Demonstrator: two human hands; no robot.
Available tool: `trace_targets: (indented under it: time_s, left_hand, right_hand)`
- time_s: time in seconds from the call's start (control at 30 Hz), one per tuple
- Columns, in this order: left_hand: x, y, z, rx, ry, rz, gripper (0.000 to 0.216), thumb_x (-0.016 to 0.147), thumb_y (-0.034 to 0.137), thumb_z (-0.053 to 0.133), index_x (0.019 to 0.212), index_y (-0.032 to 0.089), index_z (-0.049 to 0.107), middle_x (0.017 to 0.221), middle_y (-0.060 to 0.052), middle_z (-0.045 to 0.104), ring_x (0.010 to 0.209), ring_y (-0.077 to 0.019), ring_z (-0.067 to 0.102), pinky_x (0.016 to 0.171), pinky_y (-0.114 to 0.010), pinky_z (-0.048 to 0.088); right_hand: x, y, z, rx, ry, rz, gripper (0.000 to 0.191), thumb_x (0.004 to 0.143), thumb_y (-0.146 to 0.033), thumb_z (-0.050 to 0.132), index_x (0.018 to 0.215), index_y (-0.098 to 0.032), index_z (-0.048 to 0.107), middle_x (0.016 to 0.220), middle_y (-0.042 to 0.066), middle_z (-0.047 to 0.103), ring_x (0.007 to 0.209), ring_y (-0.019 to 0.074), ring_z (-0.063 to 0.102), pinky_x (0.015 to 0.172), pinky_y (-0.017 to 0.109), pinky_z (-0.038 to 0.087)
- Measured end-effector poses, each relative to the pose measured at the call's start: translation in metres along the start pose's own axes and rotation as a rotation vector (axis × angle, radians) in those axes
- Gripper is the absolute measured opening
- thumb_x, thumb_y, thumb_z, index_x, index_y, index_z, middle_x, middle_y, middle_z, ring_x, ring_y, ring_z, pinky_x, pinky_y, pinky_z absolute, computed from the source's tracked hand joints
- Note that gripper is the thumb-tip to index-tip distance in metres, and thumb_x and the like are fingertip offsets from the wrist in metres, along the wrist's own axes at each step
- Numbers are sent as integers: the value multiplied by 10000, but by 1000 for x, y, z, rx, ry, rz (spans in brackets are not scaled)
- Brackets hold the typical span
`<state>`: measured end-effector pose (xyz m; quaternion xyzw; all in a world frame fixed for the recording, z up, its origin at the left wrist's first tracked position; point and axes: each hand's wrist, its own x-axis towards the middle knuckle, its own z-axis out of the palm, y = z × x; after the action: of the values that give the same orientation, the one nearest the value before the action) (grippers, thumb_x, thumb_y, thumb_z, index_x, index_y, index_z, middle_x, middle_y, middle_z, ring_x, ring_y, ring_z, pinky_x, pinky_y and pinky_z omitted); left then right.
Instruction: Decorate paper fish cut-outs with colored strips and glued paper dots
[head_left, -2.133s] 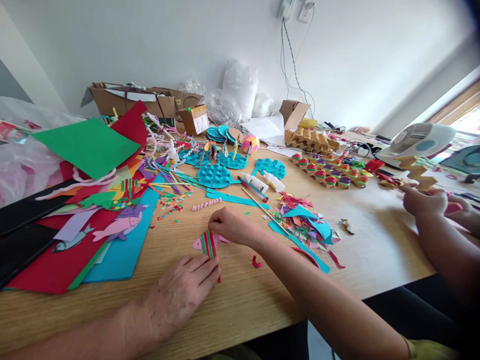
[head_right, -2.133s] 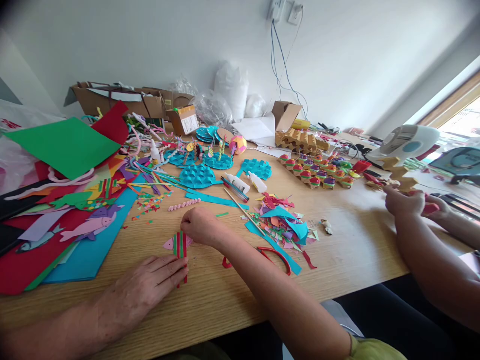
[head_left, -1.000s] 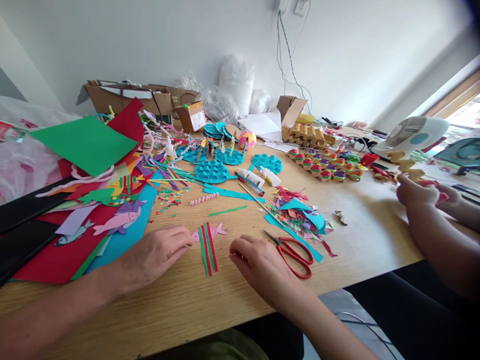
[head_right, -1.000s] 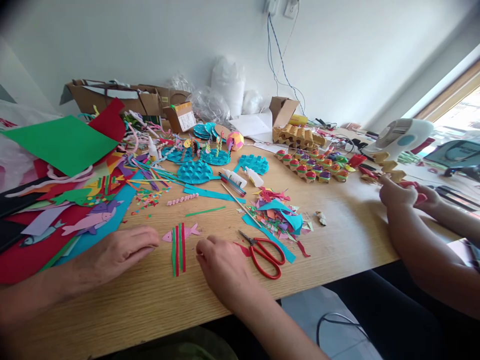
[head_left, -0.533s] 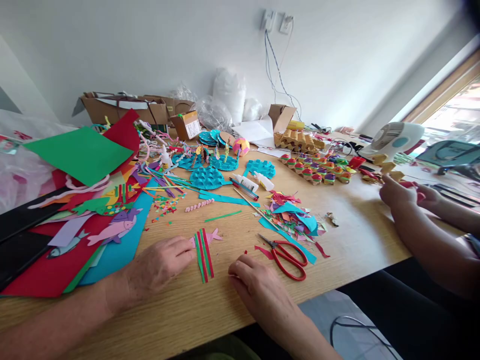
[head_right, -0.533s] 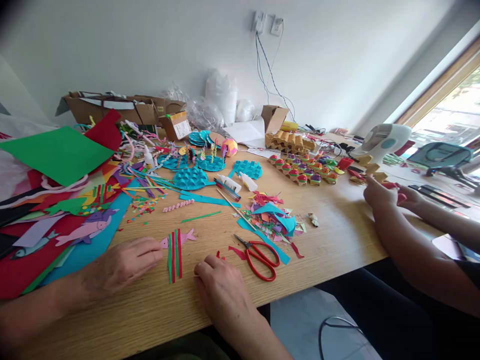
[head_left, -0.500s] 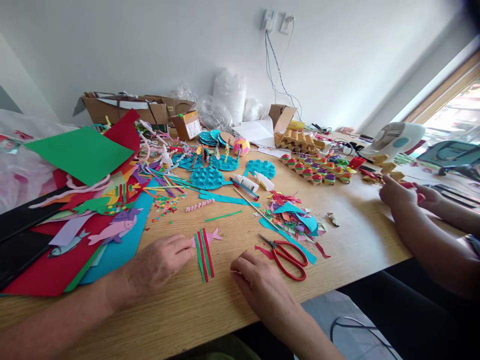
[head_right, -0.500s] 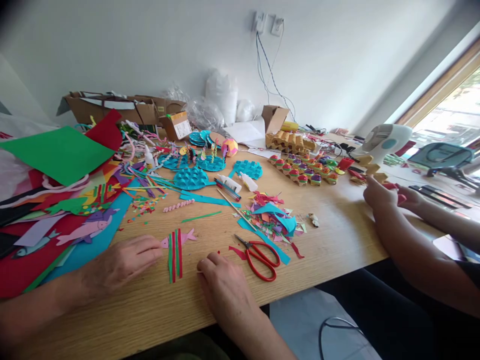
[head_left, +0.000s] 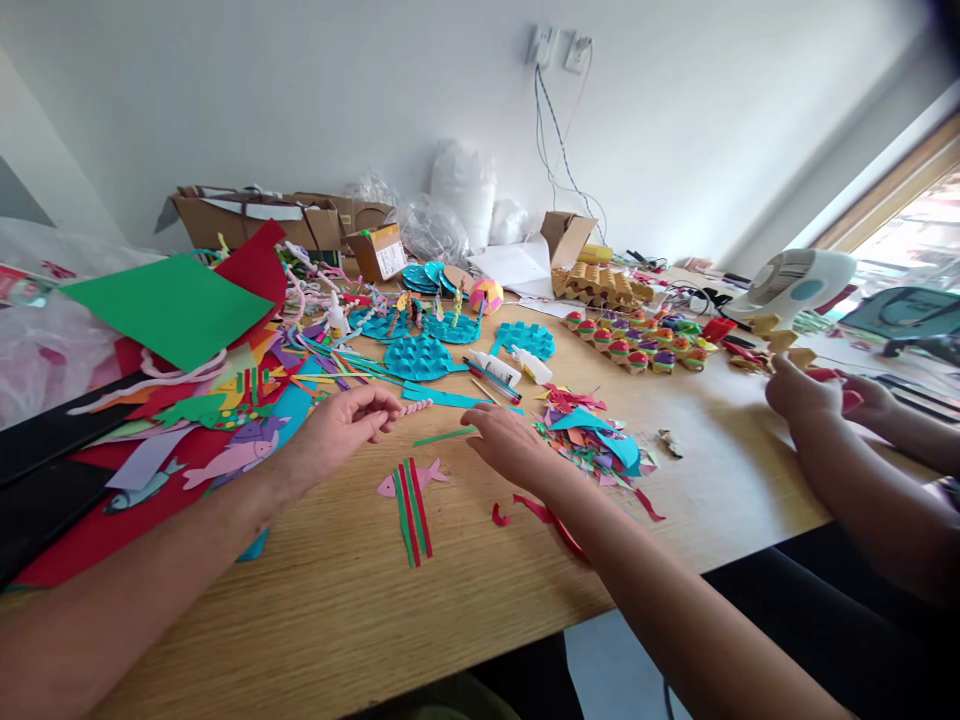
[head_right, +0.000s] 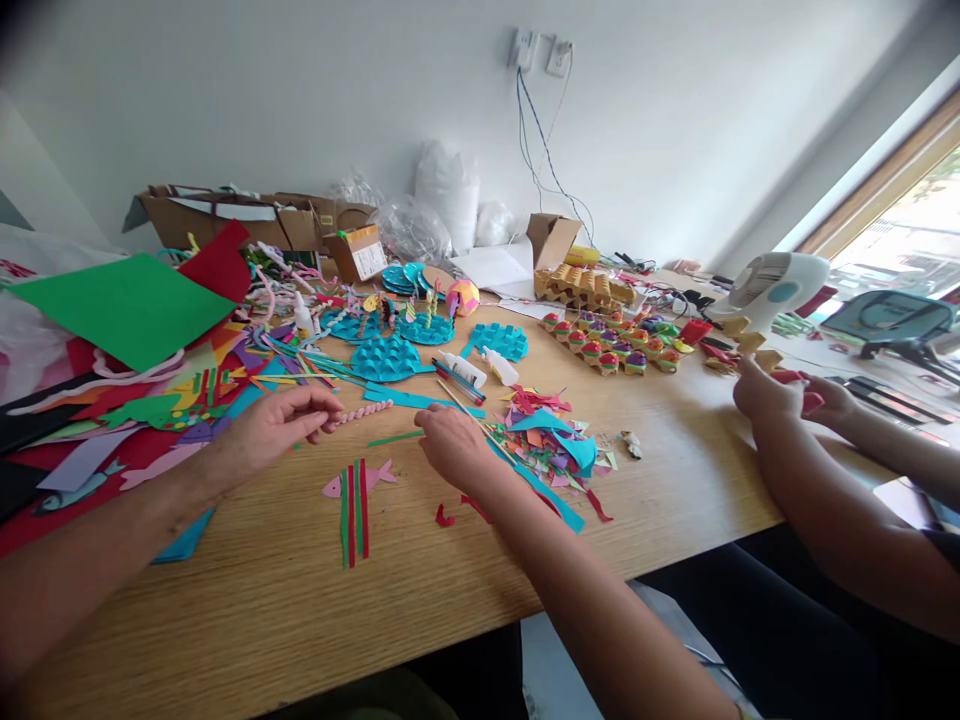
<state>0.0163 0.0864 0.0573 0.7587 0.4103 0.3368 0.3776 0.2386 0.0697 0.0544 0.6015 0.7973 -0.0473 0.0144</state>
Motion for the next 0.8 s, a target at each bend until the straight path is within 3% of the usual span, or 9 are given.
trace_targets:
  time_s: [0.1, 0.23, 0.37, 0.47, 0.8]
  left_hand:
    - [5, -1, 10, -182, 103, -30, 151, 770, 217, 444, 875, 149, 529, 746, 0, 569, 651, -105, 552, 566, -208, 453]
    - [-4, -13, 23, 22, 154, 100, 172, 790, 155, 403, 862, 149, 559, 745, -12, 579, 663, -118, 557, 603, -241, 472]
    - [-21, -9, 36, 304, -5, 430, 255, 819, 66, 345, 902, 138, 575, 880, -65, 607, 846, -152, 571, 750, -285, 480]
    - [-30, -1, 43, 414, -171, 559, 308, 835, 40, 317, 1006, 124, 559, 967, -88, 590, 934, -158, 554, 811, -280, 474]
    - [-32, -1, 42, 406, -164, 539, 298, 855, 59, 340, 1048, 122, 558, 975, -90, 587, 937, -159, 548, 827, -291, 474]
  right_hand:
    - [23, 3, 1, -18, -48, -29, 249, 775, -160, 487, 989, -180, 613, 1025, 76, 620, 945, 201, 557, 689, 247, 369]
    - [36, 6, 1, -28, -125, -61, 199, 735, -143, 501, 855, -183, 654, 879, 60, 654, 831, 186, 583, 606, 234, 349]
    - [39, 10, 2, -19, -164, -60, 197, 711, -143, 515, 833, -190, 663, 838, 51, 654, 781, 176, 579, 574, 229, 333]
    - [39, 13, 4, -7, -176, -64, 193, 701, -148, 519, 822, -193, 663, 835, 44, 652, 778, 168, 572, 574, 223, 330]
    - [30, 10, 14, -12, -63, -65, 214, 763, -152, 422, 859, -183, 612, 915, 65, 622, 830, 173, 561, 606, 243, 321]
